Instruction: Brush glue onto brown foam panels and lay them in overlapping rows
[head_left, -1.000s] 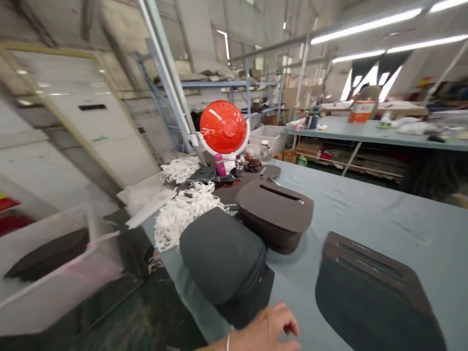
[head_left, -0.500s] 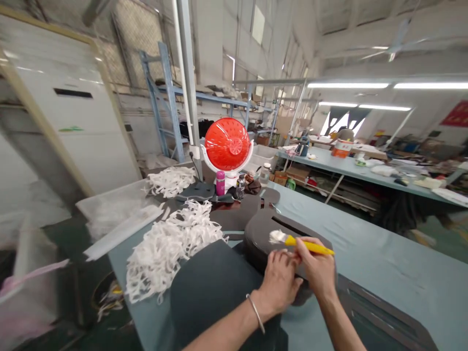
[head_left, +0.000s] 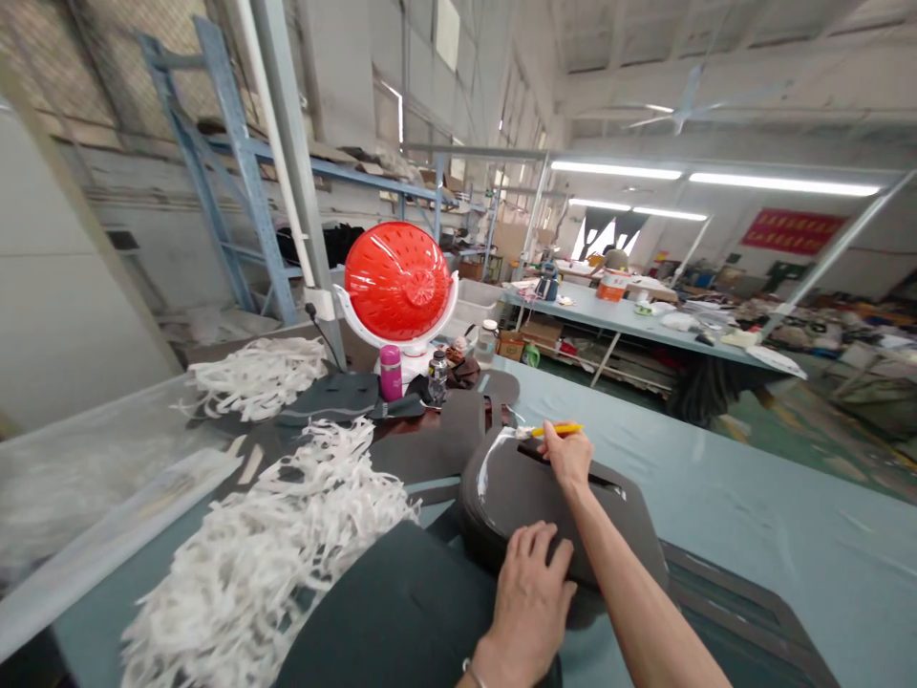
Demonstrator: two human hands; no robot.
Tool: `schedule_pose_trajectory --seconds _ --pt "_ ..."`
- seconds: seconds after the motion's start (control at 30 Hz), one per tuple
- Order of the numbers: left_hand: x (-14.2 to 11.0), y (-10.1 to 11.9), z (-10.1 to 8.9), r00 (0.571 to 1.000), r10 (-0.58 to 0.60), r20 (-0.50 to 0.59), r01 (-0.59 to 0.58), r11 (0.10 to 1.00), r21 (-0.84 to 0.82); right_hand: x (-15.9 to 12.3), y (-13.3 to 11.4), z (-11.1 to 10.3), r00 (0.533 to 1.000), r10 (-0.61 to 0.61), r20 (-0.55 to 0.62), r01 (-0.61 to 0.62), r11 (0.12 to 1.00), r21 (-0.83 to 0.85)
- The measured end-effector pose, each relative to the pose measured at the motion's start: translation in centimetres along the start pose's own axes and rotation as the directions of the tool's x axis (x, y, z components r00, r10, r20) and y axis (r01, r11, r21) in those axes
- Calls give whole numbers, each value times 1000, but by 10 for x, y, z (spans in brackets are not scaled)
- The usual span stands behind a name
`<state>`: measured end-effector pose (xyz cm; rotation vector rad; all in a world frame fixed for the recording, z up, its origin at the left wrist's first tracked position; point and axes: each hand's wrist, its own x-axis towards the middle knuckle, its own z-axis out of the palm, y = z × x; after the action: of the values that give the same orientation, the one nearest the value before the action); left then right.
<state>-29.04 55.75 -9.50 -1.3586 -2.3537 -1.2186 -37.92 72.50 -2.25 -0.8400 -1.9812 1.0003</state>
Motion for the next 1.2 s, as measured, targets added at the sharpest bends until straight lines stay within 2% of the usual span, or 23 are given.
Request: schedule_pose_trajectory --seconds 0.1,0.2,0.27,0.33,0.43,0.53,0.6,0.63,0.7,0.77,0.8,0.87,0.9,0.93,0.97,1.03,1.07,1.1,1.13,1.17,1.2 --pt "1 1 -3 999 32 6 -32 998 48 6 30 -59 985 83 -149 -94 993 -74" --pt "2 3 -3 998 63 -3 -62 993 102 3 56 -127 929 158 -336 -200 975 -96" --pt "3 6 -2 997 80 -8 -78 988 131 -6 67 -163 894 194 -403 -257 961 -107" --pt "3 8 0 995 97 0 -96 985 142 -24 71 -187 888 209 -409 -288 947 -141" --pt "2 11 0 995 99 19 -101 988 118 -69 69 -209 899 189 -394 -287 936 -206" --pt "4 9 -7 995 77 61 -78 997 7 -126 56 -218 893 135 -429 -265 929 -260" --pt "14 1 -17 993 41 113 -22 986 -163 -156 42 -210 875 79 -477 -216 947 -239" --pt "21 -5 -24 992 0 128 34 964 -266 -167 33 -200 872 44 -488 -164 965 -205" --pt "41 -20 -37 985 -117 124 161 873 -461 -179 13 -163 903 -40 -427 -5 995 -103" --pt "60 -36 -50 971 -216 105 236 770 -593 -185 -5 -114 959 -158 -235 169 985 28" --pt "68 -43 -55 965 -238 112 256 743 -618 -186 -12 -90 966 -226 -127 238 967 90" --pt "77 -53 -62 954 -253 163 301 771 -562 -188 -15 -54 941 -338 17 330 927 178" --pt "79 -57 -64 947 -258 192 320 816 -482 -190 -11 -47 931 -362 48 348 918 189" --pt "79 -59 -66 941 -261 214 327 863 -385 -192 -3 -49 931 -360 57 346 922 176" --pt "77 -60 -66 939 -257 230 318 903 -289 -194 7 -59 941 -333 50 324 936 138" --pt "71 -60 -66 942 -228 248 270 951 -152 -199 32 -102 972 -233 -25 233 973 0" --pt "69 -59 -65 945 -210 249 244 963 -112 -201 44 -129 976 -189 -109 180 980 -86" --pt "66 -56 -64 950 -192 247 217 973 -78 -200 54 -156 965 -146 -218 107 978 -181" --pt "64 -52 -63 955 -174 240 188 982 -37 -198 60 -179 935 -91 -344 -2 965 -263" --pt "63 -48 -61 962 -154 226 154 988 14 -193 62 -196 893 -49 -447 -93 952 -290" --pt "61 -43 -58 970 -131 207 117 990 75 -186 61 -204 856 -16 -516 -152 948 -281"
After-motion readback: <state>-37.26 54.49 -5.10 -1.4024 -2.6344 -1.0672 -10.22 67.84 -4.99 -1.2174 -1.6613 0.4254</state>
